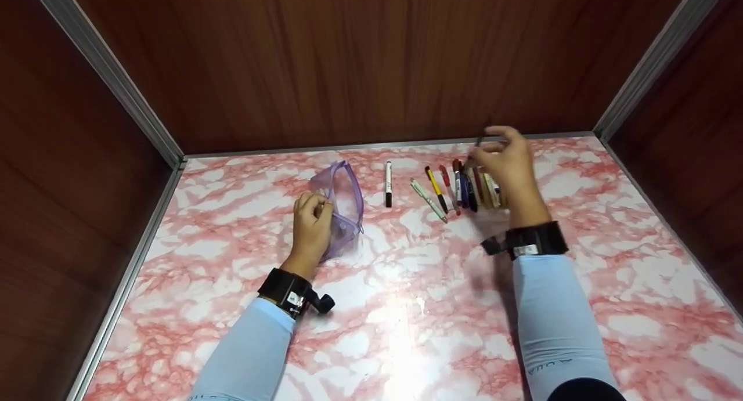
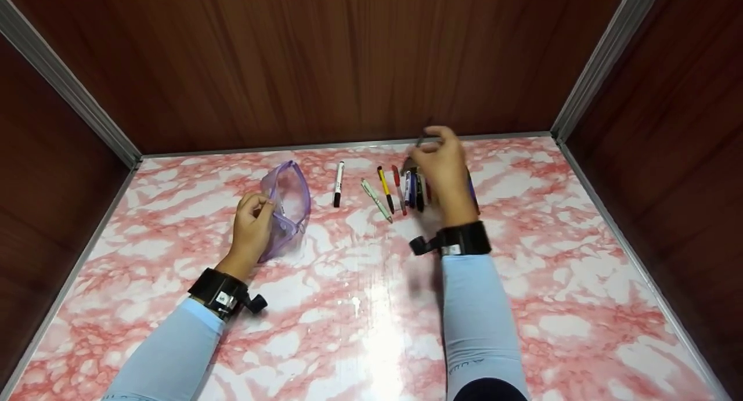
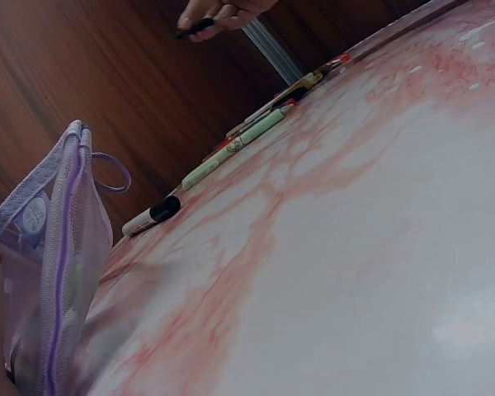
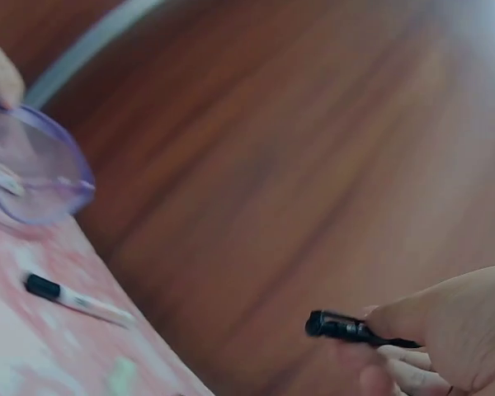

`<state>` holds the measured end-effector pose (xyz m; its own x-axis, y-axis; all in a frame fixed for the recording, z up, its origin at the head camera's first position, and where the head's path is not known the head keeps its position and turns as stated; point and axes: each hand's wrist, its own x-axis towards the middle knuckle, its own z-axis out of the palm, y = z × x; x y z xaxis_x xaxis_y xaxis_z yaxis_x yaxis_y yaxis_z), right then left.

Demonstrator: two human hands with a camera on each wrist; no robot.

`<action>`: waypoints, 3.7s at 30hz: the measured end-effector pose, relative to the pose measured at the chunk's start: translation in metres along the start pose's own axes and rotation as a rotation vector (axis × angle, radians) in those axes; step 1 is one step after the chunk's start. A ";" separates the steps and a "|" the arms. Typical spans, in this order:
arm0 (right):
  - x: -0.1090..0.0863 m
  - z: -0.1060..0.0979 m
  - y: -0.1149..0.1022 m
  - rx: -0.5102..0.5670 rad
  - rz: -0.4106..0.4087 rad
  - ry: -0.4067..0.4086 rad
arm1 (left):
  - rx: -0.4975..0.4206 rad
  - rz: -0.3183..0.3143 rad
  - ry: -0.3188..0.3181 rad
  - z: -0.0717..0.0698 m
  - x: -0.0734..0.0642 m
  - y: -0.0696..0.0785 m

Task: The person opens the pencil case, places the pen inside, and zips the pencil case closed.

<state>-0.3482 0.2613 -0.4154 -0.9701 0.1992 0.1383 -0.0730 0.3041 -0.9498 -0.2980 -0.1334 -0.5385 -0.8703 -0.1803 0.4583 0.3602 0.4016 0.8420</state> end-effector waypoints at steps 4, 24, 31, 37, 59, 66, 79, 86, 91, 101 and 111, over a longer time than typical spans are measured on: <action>-0.007 0.036 -0.005 -0.001 -0.080 -0.051 | 0.002 0.006 0.001 0.001 0.000 0.000; -0.045 0.187 -0.004 -0.098 -0.181 -0.305 | 0.014 -0.006 -0.018 0.001 0.001 0.000; -0.056 0.208 0.001 -0.076 -0.157 -0.340 | 0.016 -0.013 -0.021 0.002 0.002 0.000; -0.062 0.216 0.003 -0.112 -0.164 -0.409 | 0.016 -0.014 -0.023 0.001 0.001 -0.002; -0.007 0.062 0.038 -0.302 -0.166 -0.279 | 0.006 -0.002 -0.013 0.001 0.000 -0.001; 0.007 -0.004 0.052 -0.449 -0.058 -0.075 | 0.007 0.001 -0.015 0.002 -0.001 -0.001; 0.012 -0.071 0.093 -0.469 0.260 0.066 | -0.004 -0.025 -0.021 0.001 0.000 -0.002; 0.013 -0.074 0.098 -0.559 0.286 -0.047 | 0.012 -0.017 -0.015 0.000 0.000 -0.002; 0.014 -0.073 0.100 -0.582 0.308 -0.097 | 0.012 -0.023 -0.018 0.000 -0.001 -0.001; 0.014 -0.071 0.100 -0.526 0.337 -0.095 | 0.011 -0.016 -0.021 0.000 -0.001 -0.002; 0.010 -0.070 0.102 -0.556 0.251 -0.013 | 0.013 -0.020 -0.027 -0.001 -0.001 -0.003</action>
<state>-0.3493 0.3600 -0.4915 -0.9449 0.3181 -0.0777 0.2871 0.6907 -0.6637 -0.2983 -0.1352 -0.5413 -0.8861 -0.1645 0.4334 0.3384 0.4094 0.8473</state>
